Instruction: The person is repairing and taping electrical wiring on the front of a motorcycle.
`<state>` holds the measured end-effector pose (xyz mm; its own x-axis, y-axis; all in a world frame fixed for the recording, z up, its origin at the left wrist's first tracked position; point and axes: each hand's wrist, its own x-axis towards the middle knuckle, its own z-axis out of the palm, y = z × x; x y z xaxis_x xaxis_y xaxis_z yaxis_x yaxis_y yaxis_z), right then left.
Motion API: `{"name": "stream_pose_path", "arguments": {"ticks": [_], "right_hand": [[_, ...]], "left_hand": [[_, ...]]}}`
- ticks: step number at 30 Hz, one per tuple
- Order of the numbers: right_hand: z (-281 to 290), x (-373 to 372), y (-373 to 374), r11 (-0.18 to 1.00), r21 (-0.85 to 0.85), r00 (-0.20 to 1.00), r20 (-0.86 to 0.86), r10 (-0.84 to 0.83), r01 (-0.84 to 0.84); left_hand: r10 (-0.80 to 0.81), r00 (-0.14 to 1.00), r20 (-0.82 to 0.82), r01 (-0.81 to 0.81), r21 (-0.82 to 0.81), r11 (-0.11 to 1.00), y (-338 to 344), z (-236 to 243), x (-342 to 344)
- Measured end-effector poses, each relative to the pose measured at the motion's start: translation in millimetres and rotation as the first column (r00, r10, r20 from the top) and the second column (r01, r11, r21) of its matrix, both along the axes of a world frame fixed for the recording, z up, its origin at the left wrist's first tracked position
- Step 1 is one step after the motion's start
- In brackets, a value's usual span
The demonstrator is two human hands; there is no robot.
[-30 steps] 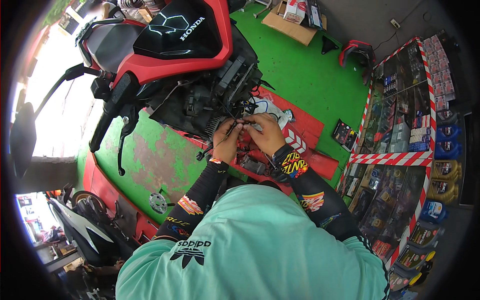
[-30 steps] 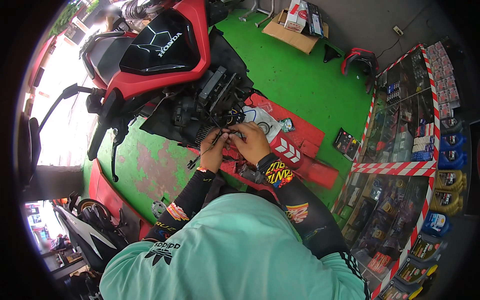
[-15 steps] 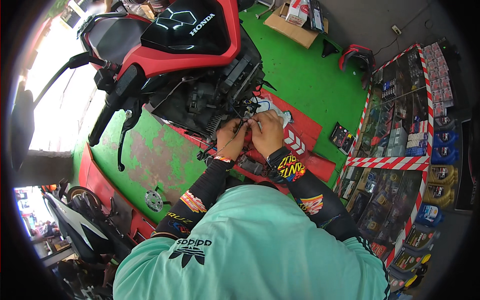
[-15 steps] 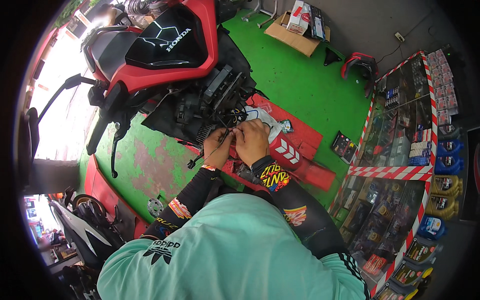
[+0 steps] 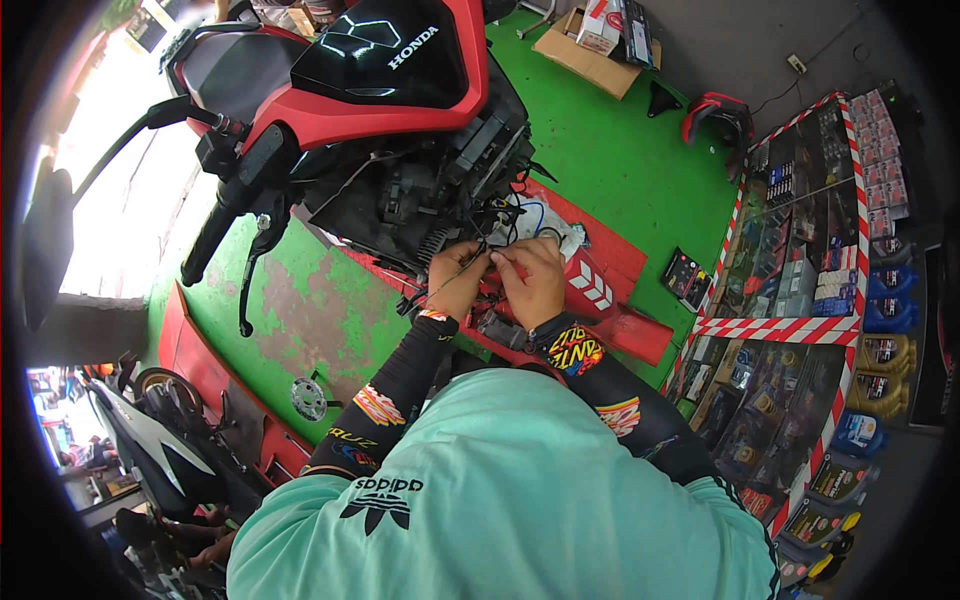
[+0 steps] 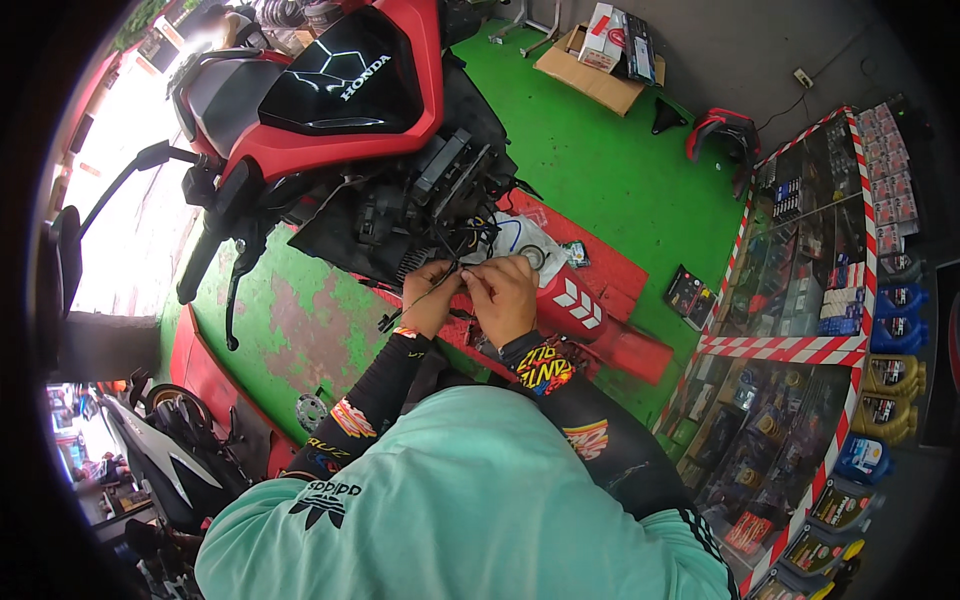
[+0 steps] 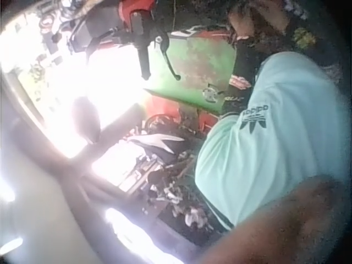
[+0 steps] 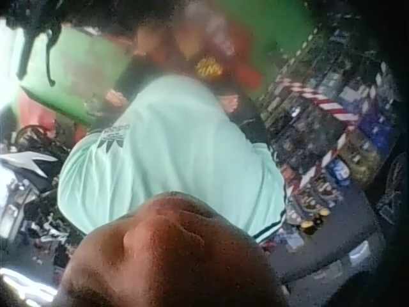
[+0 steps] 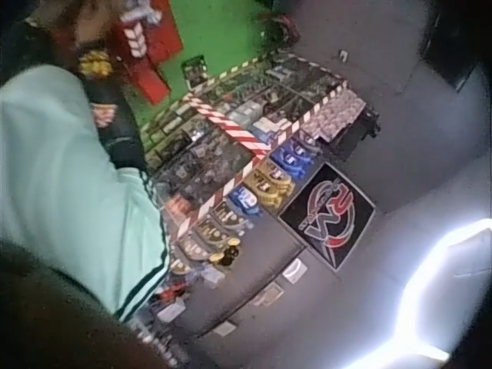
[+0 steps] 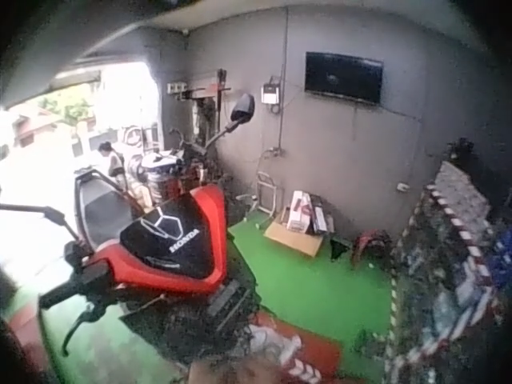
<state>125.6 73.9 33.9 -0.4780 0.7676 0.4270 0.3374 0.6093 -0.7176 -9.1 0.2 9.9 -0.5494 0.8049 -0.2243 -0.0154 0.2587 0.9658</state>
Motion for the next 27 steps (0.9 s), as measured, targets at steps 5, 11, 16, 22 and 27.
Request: {"name": "stream_pose_path", "arguments": {"ticks": [5,11,16,22,27], "right_hand": [[-2.9,-1.7,3.4,0.999,0.038,0.999,-0.039,-0.017,0.018],[-5.7,6.0,5.4,0.977,0.196,0.989,0.130,0.063,-0.088],[-2.6,13.7,3.4,0.979,0.129,0.980,0.142,0.137,-0.155],[-3.5,6.8,23.4,0.985,-0.077,0.988,-0.012,0.153,-0.153],[-1.2,1.9,41.4,0.971,-0.058,0.966,0.096,0.239,-0.234]], "left_hand": [[-0.130,0.976,0.174,0.089,0.228,0.970,-4.6,-9.4,-0.3],[-0.106,0.971,0.213,0.079,0.131,0.988,3.0,4.3,-0.4],[-0.050,0.928,0.369,0.014,0.099,0.995,4.9,2.2,-11.1],[-0.119,0.970,0.211,0.098,0.110,0.989,5.3,2.9,-14.5],[-0.162,0.978,-0.130,0.168,0.035,0.985,4.4,1.3,-17.6]]}}
